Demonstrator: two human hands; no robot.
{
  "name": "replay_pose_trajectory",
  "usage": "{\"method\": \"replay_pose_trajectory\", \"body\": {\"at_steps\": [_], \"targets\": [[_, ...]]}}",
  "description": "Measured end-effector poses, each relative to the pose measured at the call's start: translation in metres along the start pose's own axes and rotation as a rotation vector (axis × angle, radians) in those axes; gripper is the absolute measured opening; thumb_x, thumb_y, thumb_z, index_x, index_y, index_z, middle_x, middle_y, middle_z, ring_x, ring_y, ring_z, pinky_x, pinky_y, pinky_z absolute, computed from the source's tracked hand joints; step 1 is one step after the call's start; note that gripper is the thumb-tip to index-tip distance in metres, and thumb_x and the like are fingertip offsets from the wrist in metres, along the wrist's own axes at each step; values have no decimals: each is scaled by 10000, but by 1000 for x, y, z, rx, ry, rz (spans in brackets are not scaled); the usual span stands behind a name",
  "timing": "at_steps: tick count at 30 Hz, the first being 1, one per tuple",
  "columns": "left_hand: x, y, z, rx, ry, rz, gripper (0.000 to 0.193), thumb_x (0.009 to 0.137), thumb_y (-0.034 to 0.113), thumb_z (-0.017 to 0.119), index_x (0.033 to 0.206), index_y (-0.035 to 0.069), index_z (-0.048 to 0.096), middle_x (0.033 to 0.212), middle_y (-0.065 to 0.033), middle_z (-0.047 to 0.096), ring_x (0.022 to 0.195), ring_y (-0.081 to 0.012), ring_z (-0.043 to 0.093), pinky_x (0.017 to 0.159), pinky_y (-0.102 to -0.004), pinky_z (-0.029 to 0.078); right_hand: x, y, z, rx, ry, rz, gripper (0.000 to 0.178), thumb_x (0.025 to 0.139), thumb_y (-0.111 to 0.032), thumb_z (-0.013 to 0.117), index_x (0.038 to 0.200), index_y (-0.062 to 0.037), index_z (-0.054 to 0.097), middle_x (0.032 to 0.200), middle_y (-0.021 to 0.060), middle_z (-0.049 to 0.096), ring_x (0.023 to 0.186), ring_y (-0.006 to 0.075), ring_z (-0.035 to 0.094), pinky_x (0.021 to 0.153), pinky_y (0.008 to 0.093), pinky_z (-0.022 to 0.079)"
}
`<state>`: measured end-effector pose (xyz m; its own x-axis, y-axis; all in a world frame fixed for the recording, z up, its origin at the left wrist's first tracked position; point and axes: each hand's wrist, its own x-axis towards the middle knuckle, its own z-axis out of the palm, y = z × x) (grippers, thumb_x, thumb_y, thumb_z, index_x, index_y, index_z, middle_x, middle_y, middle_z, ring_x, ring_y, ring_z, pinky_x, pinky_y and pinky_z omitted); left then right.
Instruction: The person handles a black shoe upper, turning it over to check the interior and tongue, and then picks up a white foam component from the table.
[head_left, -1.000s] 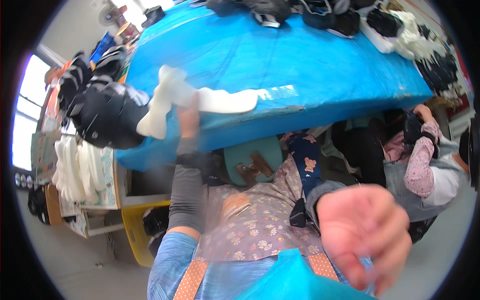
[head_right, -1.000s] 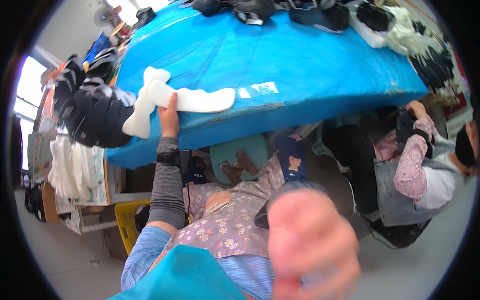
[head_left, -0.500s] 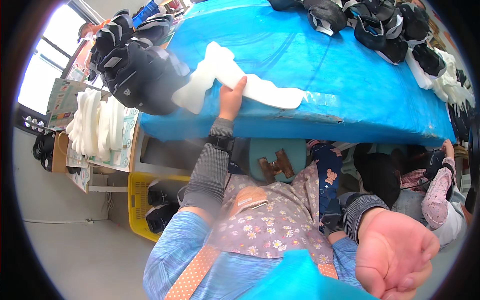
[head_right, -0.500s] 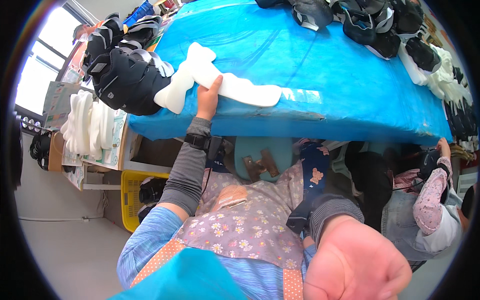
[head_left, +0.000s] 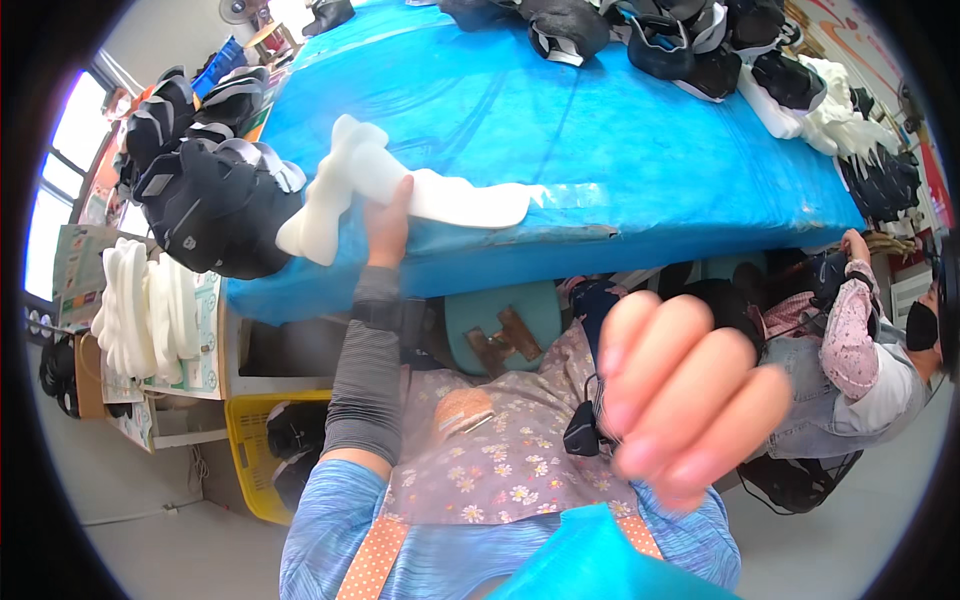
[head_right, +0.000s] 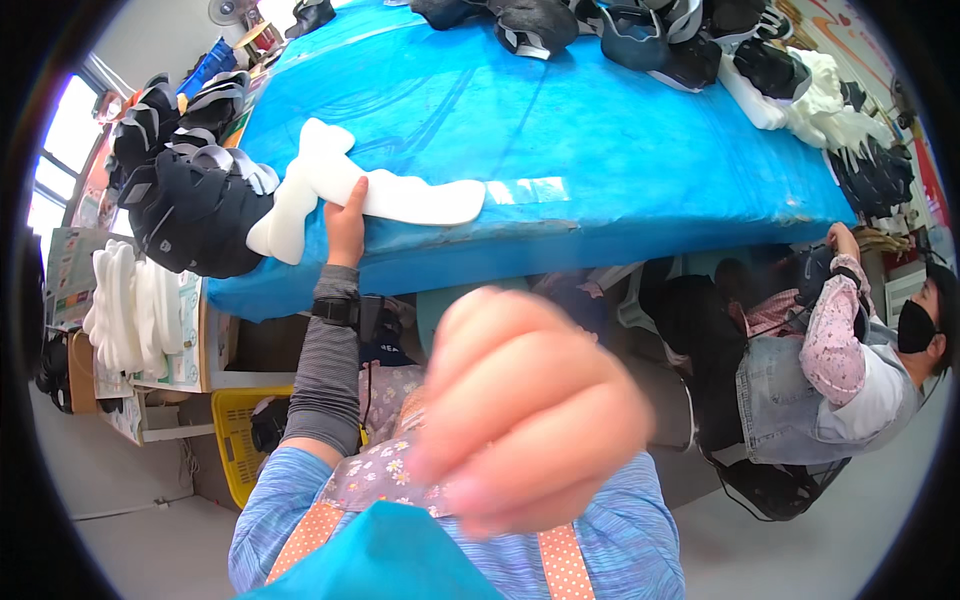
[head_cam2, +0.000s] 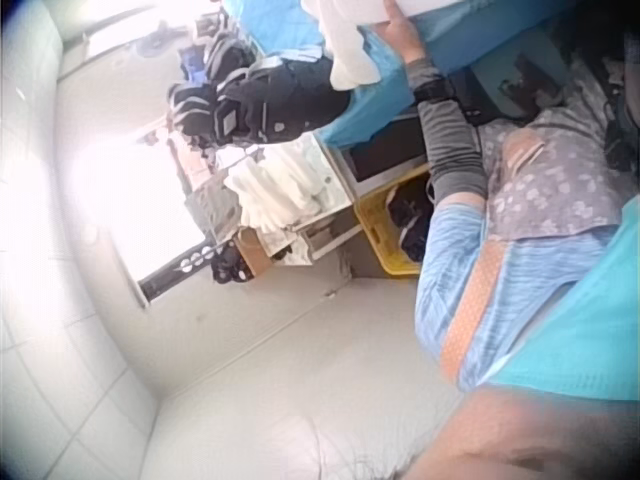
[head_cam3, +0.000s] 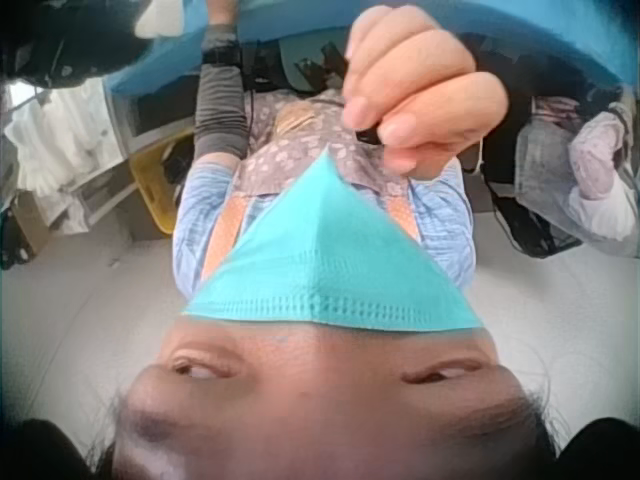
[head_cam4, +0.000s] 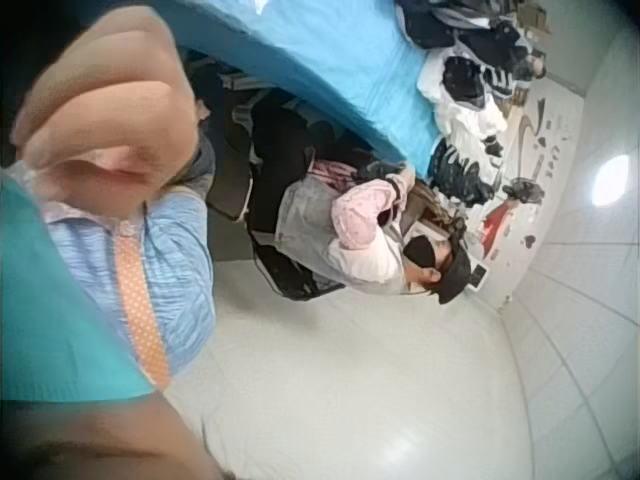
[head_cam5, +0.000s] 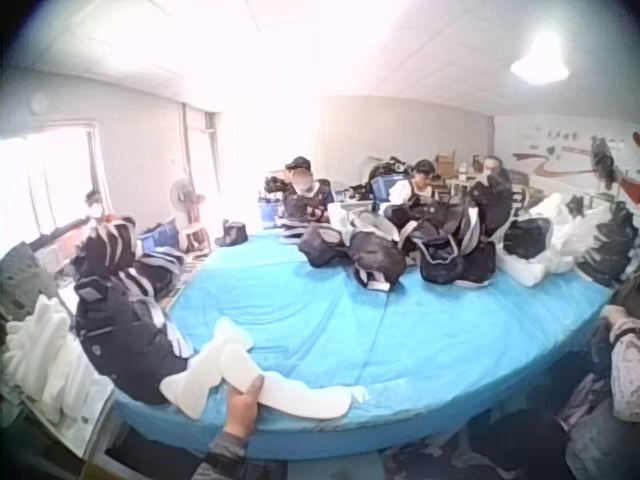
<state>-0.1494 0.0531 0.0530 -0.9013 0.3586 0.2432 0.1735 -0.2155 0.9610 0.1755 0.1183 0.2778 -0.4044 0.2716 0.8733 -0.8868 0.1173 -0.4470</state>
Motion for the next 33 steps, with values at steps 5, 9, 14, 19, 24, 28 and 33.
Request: {"method": "replay_pose_trajectory", "body": {"at_steps": [5, 9, 14, 19, 24, 28, 33], "targets": [[-4, 14, 22, -11, -20, 27, 329, 889, 219, 689, 1062, -55, 635, 1025, -72, 665, 924, -143, 609, 810, -292, 471, -8, -15, 36, 97, 198, -200, 139, 881, -219, 695, 990, -227, 609, 953, -92, 608, 845, 146, 551, 817, 350, 402], [-13, 16, 10, 45, -22, 46, 307, 882, 219, 687, 998, -64, 659, 958, -87, 690, 875, -162, 635, 766, -309, 491, -21, -32, 28, 211, -155, -46, 370, 990, -194, 495, 1356, -227, 542, 1338, -80, 570, 1079, 194, 594, 1022, 452, 330], [-15, 17, 8, -12, -49, 37, 321, 876, 232, 688, 975, -73, 670, 939, -114, 706, 864, -179, 658, 741, -322, 502, 0, -30, 25, 429, -335, 84, 357, 982, -253, 523, 1337, -229, 562, 1349, -81, 563, 1104, 192, 567, 1046, 465, 292], [-12, 24, 8, 38, -80, 51, 342, 884, 259, 673, 992, -65, 668, 932, -104, 696, 858, -167, 648, 741, -314, 494, 4, -16, 41, 118, 5, -279, 259, 961, -140, 560, 1162, -284, 636, 1174, -230, 573, 964, 76, 508, 950, 346, 355], [-8, 21, 10, 26, -78, 42, 354, 872, 266, 681, 976, -72, 669, 916, -124, 703, 838, -195, 666, 725, -327, 506, 26, -1, 17, -91, -261, -405, 256, 960, -214, 570, 1187, -333, 559, 1157, -222, 531, 1030, 83, 448, 953, 337, 348], [-9, 23, 8, 42, -80, 27, 349, 882, 272, 672, 992, -59, 668, 931, -105, 696, 848, -175, 652, 745, -306, 499, 35, 5, 26, -354, -88, -719, 194, 967, -277, 553, 1155, -325, 548, 1106, -212, 517, 1028, 81, 447, 963, 372, 346], [-14, 26, 10, 65, -61, 3, 350, 880, 273, 674, 1000, -56, 667, 940, -110, 695, 856, -177, 653, 751, -307, 501, 34, 7, 30, -243, -45, -710, 148, 960, -257, 568, 1101, -296, 544, 1046, -192, 516, 998, 85, 455, 958, 383, 348]]}}
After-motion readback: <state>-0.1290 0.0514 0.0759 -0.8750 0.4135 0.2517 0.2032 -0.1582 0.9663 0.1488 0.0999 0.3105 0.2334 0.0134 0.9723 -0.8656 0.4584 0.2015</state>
